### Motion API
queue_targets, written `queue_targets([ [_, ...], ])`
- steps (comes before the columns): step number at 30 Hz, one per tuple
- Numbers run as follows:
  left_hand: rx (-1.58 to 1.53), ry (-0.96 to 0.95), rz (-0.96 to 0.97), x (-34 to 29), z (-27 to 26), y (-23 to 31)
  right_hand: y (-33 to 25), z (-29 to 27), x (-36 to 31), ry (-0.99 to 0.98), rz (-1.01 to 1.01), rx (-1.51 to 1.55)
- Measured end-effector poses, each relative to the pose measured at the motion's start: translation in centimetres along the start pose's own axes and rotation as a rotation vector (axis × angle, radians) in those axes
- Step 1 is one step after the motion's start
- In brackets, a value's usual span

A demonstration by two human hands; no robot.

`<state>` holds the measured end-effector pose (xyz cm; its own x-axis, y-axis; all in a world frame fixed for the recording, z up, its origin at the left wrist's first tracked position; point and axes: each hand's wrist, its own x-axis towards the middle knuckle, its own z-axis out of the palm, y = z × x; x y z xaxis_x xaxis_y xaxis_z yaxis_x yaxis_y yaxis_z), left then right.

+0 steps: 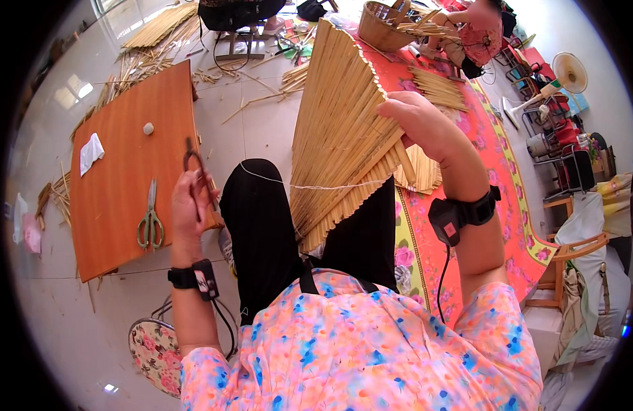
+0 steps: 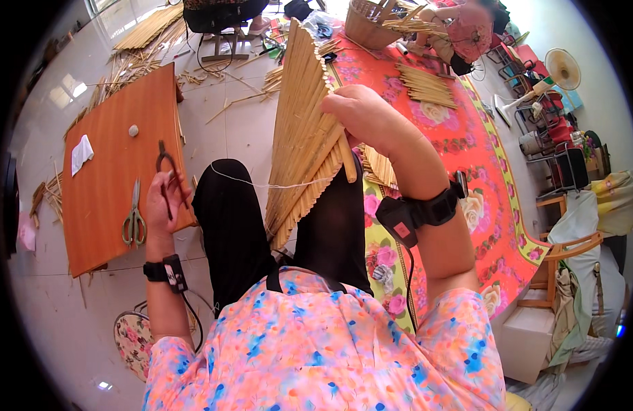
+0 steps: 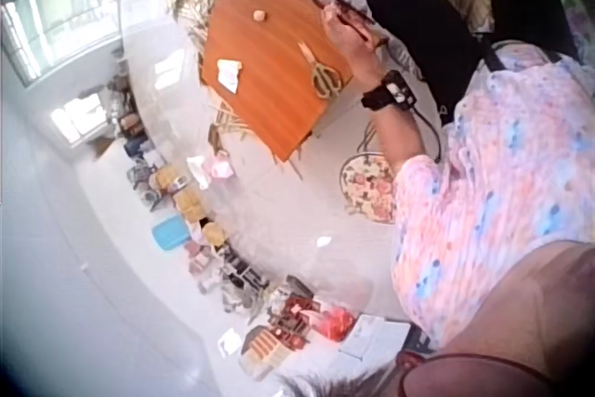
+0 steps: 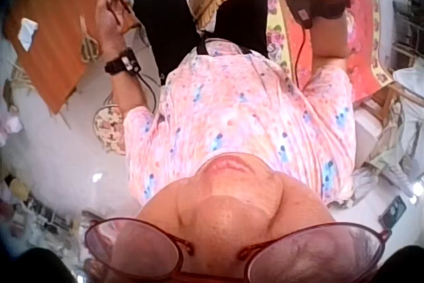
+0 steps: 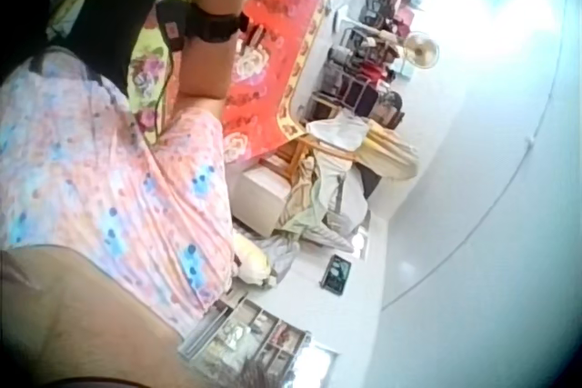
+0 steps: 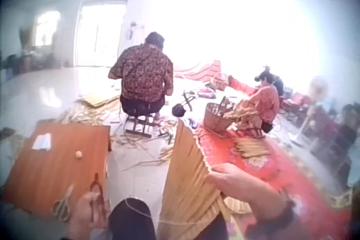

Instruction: The person weaves a thin white string through the ends of a bundle of bamboo strips held in their hands. They use a needle to thread the string and pull it tight to secure the strips together. The person occasionally uses pliers to cut the string and scissors are visible on the table.

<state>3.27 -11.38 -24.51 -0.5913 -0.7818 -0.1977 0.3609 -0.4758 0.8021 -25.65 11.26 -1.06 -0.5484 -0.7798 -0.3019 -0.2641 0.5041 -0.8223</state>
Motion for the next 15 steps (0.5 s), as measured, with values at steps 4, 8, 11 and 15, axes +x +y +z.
queue_targets([
  [4,0.129,-0.255,0.012,-4.9,11.5,1.7,-0.1,-0.6,0.3,0.016,0.011,-0.239],
  [8,0.581,-0.516,0.599,-6.9,16.2,-1.5,-0.7,0.0,0.4,0.054,-0.025,-0.327],
  [11,0.637,-0.485,0.502,-8.4,19.1,-2.0,-0.4,0.4,0.4,0.099,-0.046,-0.251],
  [15,0.676,-0.459,0.646,-8.3,20.4,-2.4,-0.8,0.9,0.7,0.084,-0.072,-0.245],
])
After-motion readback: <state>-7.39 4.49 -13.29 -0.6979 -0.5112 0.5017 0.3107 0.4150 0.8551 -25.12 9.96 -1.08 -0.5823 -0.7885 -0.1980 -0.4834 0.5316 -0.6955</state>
